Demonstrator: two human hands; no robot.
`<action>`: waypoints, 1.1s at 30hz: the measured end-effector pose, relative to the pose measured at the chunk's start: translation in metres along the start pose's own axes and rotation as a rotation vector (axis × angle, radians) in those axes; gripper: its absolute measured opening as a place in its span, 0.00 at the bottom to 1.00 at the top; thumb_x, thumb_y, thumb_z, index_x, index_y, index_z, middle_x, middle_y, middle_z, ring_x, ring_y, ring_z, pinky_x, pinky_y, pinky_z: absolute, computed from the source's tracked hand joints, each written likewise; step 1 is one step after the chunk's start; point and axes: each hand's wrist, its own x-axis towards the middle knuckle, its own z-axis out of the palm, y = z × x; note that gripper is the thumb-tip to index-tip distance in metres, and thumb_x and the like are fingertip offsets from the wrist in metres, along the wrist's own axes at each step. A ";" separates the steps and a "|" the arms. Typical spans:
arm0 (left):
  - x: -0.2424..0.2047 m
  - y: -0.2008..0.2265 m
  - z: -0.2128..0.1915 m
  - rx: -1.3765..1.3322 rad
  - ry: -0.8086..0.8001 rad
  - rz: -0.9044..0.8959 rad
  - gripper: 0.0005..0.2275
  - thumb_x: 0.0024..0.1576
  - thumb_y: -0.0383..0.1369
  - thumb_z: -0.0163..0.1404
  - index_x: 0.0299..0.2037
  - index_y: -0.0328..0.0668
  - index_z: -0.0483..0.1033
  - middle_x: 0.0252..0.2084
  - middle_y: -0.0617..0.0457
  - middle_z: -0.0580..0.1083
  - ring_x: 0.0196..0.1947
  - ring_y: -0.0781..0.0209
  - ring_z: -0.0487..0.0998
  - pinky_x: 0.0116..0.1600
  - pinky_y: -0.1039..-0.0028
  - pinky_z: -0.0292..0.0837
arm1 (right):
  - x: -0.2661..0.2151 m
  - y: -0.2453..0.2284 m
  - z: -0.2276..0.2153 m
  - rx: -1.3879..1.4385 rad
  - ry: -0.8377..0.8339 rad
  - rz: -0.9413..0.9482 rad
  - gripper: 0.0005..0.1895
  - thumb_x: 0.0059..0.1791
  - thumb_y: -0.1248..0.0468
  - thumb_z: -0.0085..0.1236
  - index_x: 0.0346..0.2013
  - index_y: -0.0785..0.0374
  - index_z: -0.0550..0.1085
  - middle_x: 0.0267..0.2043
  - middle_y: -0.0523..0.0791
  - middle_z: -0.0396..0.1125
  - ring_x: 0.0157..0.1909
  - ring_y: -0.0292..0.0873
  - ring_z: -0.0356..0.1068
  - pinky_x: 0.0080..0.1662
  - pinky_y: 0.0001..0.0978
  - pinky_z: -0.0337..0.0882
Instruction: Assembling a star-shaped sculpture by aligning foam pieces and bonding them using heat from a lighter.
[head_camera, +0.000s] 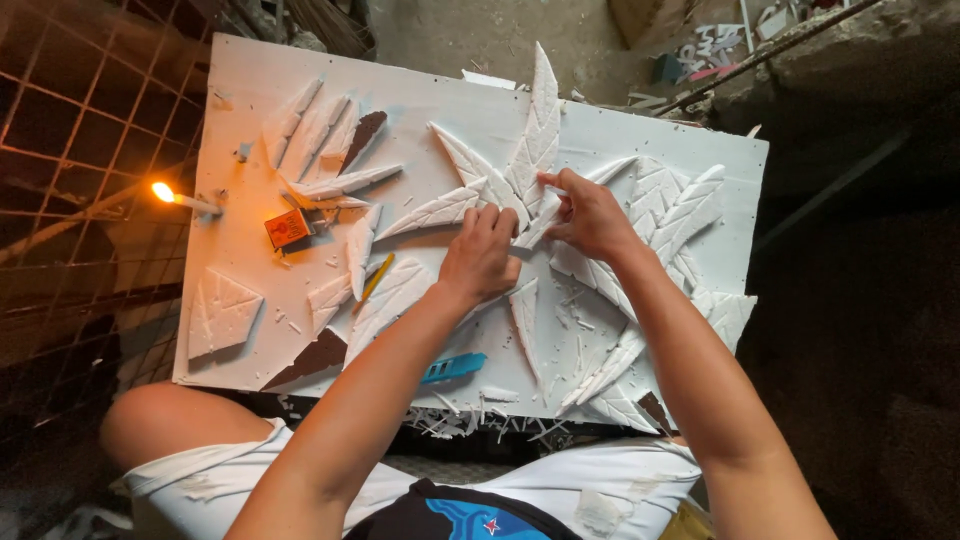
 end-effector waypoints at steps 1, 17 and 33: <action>-0.001 -0.003 0.003 0.000 -0.001 0.003 0.16 0.40 0.31 0.50 0.39 0.48 0.64 0.35 0.51 0.63 0.44 0.44 0.70 0.46 0.63 0.77 | 0.000 -0.003 0.000 0.001 0.003 0.001 0.26 0.34 0.74 0.77 0.38 0.64 0.70 0.31 0.52 0.70 0.34 0.55 0.74 0.41 0.45 0.75; -0.007 -0.019 0.028 0.014 0.012 0.043 0.15 0.43 0.35 0.48 0.41 0.46 0.72 0.37 0.48 0.72 0.51 0.46 0.74 0.56 0.65 0.74 | -0.003 -0.004 0.003 -0.208 0.060 -0.133 0.30 0.29 0.68 0.79 0.39 0.61 0.70 0.34 0.50 0.71 0.44 0.59 0.71 0.48 0.49 0.72; -0.022 -0.004 -0.050 -0.669 -0.108 -0.254 0.15 0.59 0.36 0.45 0.55 0.48 0.75 0.47 0.47 0.78 0.54 0.49 0.78 0.62 0.60 0.72 | -0.009 -0.034 -0.009 -0.314 -0.088 0.027 0.31 0.34 0.67 0.77 0.49 0.61 0.71 0.43 0.51 0.75 0.50 0.61 0.72 0.50 0.57 0.72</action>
